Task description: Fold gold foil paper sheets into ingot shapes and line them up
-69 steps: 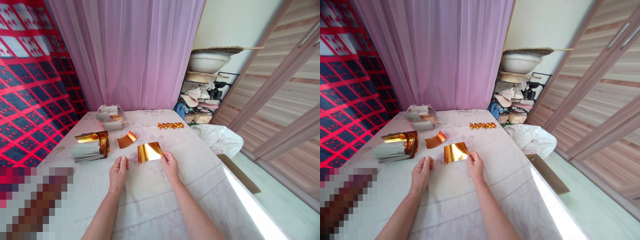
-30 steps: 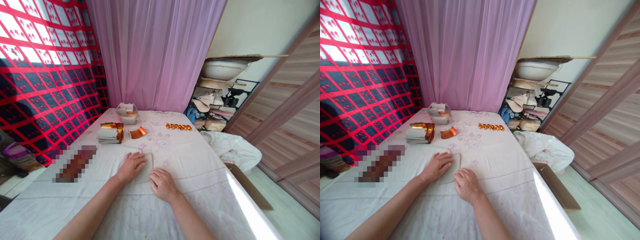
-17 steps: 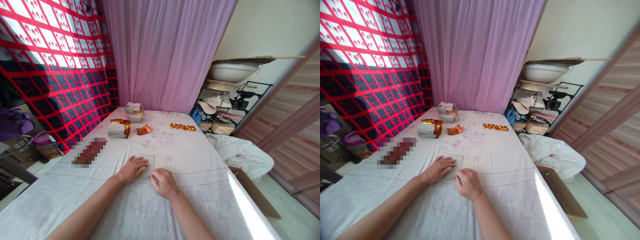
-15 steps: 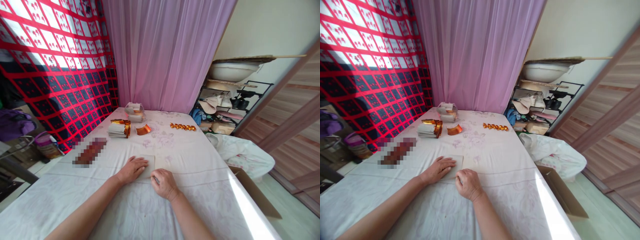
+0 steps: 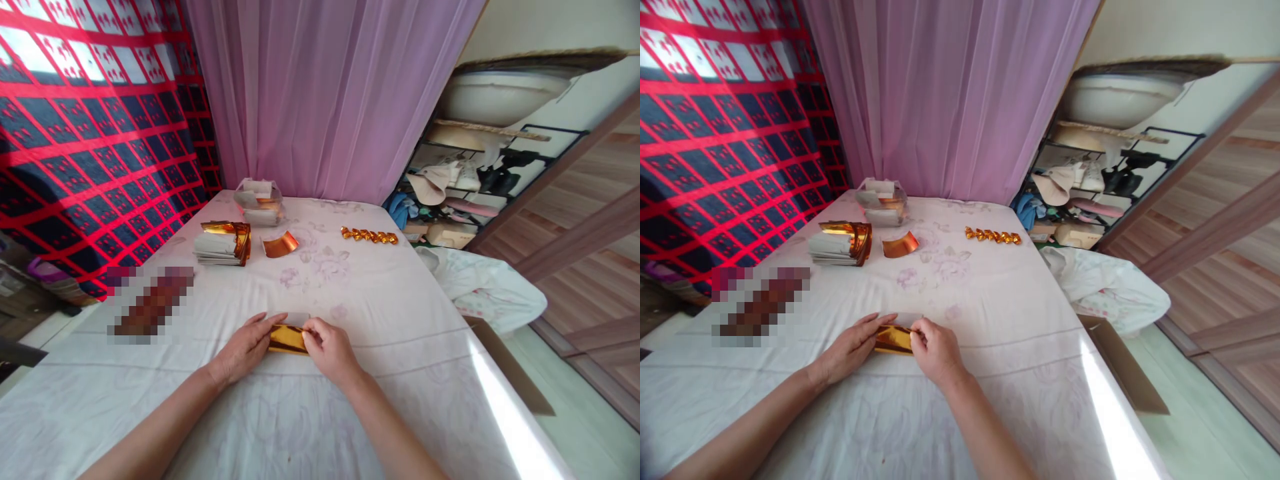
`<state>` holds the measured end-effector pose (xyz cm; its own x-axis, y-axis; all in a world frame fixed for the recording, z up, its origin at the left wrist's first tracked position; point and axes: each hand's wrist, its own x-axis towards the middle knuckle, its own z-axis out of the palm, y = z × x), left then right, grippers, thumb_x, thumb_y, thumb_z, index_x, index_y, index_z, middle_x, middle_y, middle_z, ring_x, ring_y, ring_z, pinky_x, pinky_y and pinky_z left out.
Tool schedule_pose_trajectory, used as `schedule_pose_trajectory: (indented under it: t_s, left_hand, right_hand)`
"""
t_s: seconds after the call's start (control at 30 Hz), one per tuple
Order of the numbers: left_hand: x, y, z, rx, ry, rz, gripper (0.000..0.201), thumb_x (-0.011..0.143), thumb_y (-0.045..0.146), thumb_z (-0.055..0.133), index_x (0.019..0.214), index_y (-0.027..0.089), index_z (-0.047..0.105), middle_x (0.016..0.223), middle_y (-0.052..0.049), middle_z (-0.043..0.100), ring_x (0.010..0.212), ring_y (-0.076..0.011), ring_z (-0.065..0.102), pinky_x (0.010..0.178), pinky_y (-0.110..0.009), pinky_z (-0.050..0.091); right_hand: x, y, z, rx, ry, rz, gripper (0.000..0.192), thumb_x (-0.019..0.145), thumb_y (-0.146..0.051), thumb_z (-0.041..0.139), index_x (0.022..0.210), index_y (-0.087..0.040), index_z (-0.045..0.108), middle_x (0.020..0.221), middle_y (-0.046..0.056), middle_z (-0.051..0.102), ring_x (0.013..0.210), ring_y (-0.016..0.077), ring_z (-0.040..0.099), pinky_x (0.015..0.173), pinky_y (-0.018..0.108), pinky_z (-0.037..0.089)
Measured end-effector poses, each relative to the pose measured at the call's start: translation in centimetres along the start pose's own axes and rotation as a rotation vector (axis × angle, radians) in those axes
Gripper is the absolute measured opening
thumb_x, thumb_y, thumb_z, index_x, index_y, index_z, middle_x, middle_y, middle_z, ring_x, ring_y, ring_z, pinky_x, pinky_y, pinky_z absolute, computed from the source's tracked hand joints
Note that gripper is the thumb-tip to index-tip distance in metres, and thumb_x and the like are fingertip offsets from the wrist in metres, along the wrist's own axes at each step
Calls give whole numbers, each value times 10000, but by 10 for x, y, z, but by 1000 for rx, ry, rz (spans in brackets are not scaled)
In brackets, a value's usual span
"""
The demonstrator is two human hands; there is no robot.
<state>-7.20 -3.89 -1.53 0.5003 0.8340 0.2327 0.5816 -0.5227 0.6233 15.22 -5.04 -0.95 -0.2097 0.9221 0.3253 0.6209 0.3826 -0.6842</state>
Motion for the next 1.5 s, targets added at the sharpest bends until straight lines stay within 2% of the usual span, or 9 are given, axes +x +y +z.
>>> schedule_pose_trajectory:
  t_s: [0.13,0.27,0.37,0.47,0.57,0.73,0.83,1.0,1.5]
  left_hand:
    - [-7,5,-2,-3,81,-102,527,971,214,337,1495,263,339,1474,-40,492,1306,-174,512,1073,-320,445]
    - [-12,12,-6,81,98,2,551,976,186,334,1517,273,279,1559,-62,359,1387,-191,413,1090,-335,430]
    - [-13,19,-7,240,61,143,572,942,310,469,1498,277,341,1514,-80,432,1401,-288,384,1161,-506,307]
    - [-13,25,-3,357,-66,245,583,931,409,521,1478,256,389,1398,-66,571,1370,-294,425,1204,-546,142]
    - [-12,27,4,393,-113,241,596,929,487,520,1458,229,425,1343,-78,616,1324,-293,479,1205,-565,49]
    - [-13,25,10,413,-109,201,557,941,503,494,1420,218,471,1310,-85,636,1283,-277,517,1199,-568,6]
    - [-13,26,12,417,-86,194,525,939,497,500,1380,214,513,1294,-75,646,1272,-271,521,1202,-547,14]
    - [-13,27,16,386,-65,158,482,935,495,500,1343,242,548,1250,-76,662,1233,-271,538,1182,-546,138]
    - [-8,27,18,365,-64,122,412,933,434,524,1286,229,586,1261,-73,652,1223,-287,533,1128,-541,231]
  right_hand:
    - [14,7,6,-61,-36,33,149,839,-199,522,898,-234,655,730,-18,727,611,126,660,571,198,454]
    - [10,13,15,-91,37,37,183,866,-211,512,979,-232,655,795,2,739,651,139,679,636,219,496]
    - [5,15,19,-112,95,29,214,888,-223,491,1040,-219,642,802,20,735,641,151,678,647,241,515]
    - [4,14,20,-126,121,26,207,901,-227,477,1045,-206,624,829,30,723,645,152,667,652,252,520]
    - [5,12,20,-145,142,38,196,905,-230,468,1035,-201,612,840,39,694,676,160,652,654,262,518]
    - [6,12,16,-96,183,50,163,907,-219,472,1000,-199,605,911,62,657,736,158,635,674,264,523]
    - [5,11,13,-91,190,16,161,915,-206,473,934,-205,634,933,64,640,803,162,636,716,269,520]
    - [5,6,9,-184,131,-72,211,901,-185,501,977,-215,696,969,70,645,898,189,613,814,318,508]
    - [6,5,11,-250,126,-75,232,898,-150,492,936,-210,713,930,63,654,878,198,588,802,337,498]
